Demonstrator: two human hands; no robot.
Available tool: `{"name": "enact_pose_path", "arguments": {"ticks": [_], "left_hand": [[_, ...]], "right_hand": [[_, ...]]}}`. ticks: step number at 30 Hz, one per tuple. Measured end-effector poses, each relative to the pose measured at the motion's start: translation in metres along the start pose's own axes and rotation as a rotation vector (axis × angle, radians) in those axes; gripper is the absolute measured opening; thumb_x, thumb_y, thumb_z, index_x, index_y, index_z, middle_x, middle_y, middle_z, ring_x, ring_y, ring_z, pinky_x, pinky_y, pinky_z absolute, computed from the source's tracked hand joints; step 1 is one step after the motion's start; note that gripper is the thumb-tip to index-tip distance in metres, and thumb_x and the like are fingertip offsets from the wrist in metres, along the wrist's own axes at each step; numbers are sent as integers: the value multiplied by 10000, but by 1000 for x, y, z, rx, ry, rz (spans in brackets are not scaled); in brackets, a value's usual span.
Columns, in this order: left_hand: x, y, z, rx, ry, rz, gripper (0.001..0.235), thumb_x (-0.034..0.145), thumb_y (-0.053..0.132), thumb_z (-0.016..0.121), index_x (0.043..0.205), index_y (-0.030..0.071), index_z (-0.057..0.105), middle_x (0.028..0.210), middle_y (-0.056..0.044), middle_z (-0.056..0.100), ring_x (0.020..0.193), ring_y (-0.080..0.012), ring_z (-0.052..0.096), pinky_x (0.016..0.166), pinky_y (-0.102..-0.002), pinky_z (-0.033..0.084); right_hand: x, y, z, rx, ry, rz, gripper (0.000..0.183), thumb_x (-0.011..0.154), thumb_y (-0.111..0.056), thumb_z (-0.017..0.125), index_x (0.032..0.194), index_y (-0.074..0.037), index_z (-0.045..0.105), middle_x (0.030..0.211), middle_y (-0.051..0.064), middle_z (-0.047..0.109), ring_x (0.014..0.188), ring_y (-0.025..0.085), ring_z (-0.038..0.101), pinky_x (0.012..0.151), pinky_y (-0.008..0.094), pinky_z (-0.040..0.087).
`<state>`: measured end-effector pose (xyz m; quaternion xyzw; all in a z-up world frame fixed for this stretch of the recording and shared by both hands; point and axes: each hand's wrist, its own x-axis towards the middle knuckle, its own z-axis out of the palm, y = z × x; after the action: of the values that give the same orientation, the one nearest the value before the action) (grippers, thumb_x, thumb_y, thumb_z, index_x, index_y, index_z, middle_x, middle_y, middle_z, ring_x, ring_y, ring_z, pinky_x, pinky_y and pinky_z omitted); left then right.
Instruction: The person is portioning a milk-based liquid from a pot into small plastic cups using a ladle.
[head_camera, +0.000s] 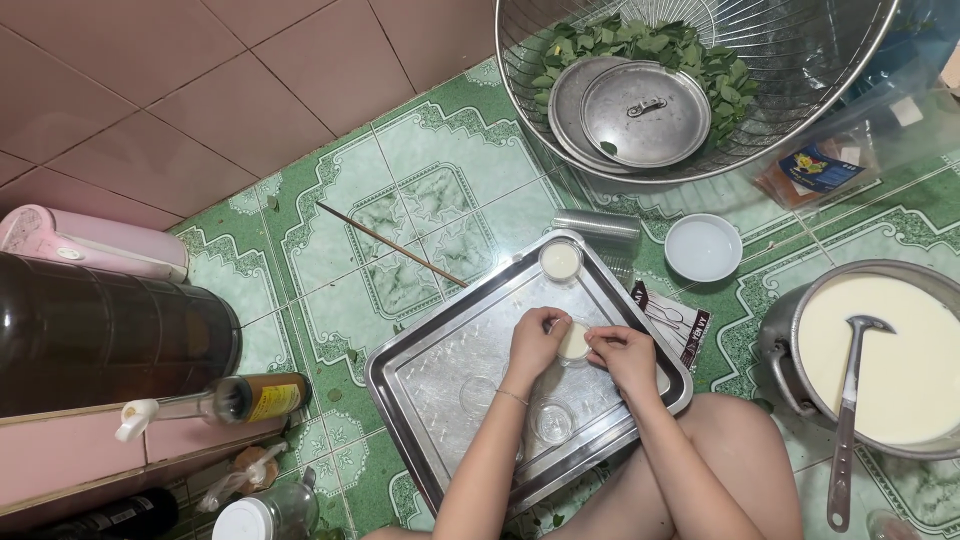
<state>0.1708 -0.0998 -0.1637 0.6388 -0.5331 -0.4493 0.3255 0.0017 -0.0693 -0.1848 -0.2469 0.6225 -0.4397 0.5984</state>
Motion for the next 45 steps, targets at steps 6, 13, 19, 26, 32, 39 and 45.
{"name": "enact_pose_path", "arguments": {"ticks": [6,13,19,26,32,39,45], "left_hand": [[7,-18,16,-1,44,-17,176,892,200,749,957,37,765,932,-121,728,825,-229,691,783,-354,556],[-12,21,-10,-28,17,7,197,890,128,726,1080,76,742,962,-112,704,863,-229,691,820,-330,561],[-21,22,-36,84,-130,244,327,894,65,710,1220,69,723,1114,-115,675,950,-233,699,875,-337,580],[-31,35,-53,105,-364,267,621,850,155,769,1431,91,557,1290,-110,585,959,-224,669,869,-329,562],[-32,27,-49,217,-334,201,663,874,195,801,1490,152,558,1055,-140,606,885,-234,627,869,-347,539],[-35,31,-43,-65,-376,-45,641,872,87,738,1479,186,555,802,-67,609,652,-138,605,605,-335,579],[-25,12,-32,-141,-242,-77,432,963,50,617,1384,126,673,834,-58,701,597,-105,649,586,-267,578]], "right_hand": [[-1,0,1,-41,16,-37,168,871,5,762,1007,102,744,894,157,771,717,151,712,634,237,602],[-12,2,8,-56,62,-184,244,851,-8,779,1079,46,711,904,108,686,707,123,681,611,237,604],[-36,-19,18,-309,116,-472,192,863,-25,772,1054,-5,781,1040,73,641,780,120,698,641,246,629],[-42,-12,18,-484,57,-484,359,861,-99,808,1214,-64,754,1101,74,647,802,130,657,707,258,636],[-41,-13,12,-485,-41,-484,523,780,-101,841,1284,-83,700,1155,61,608,787,95,652,706,249,632],[-42,-6,15,-539,2,-466,548,773,-99,852,1303,-99,714,1076,73,616,770,101,619,701,240,608],[-44,-14,16,-454,-44,-412,466,841,-84,785,1299,-77,696,1028,59,630,770,107,692,681,243,625]]}}
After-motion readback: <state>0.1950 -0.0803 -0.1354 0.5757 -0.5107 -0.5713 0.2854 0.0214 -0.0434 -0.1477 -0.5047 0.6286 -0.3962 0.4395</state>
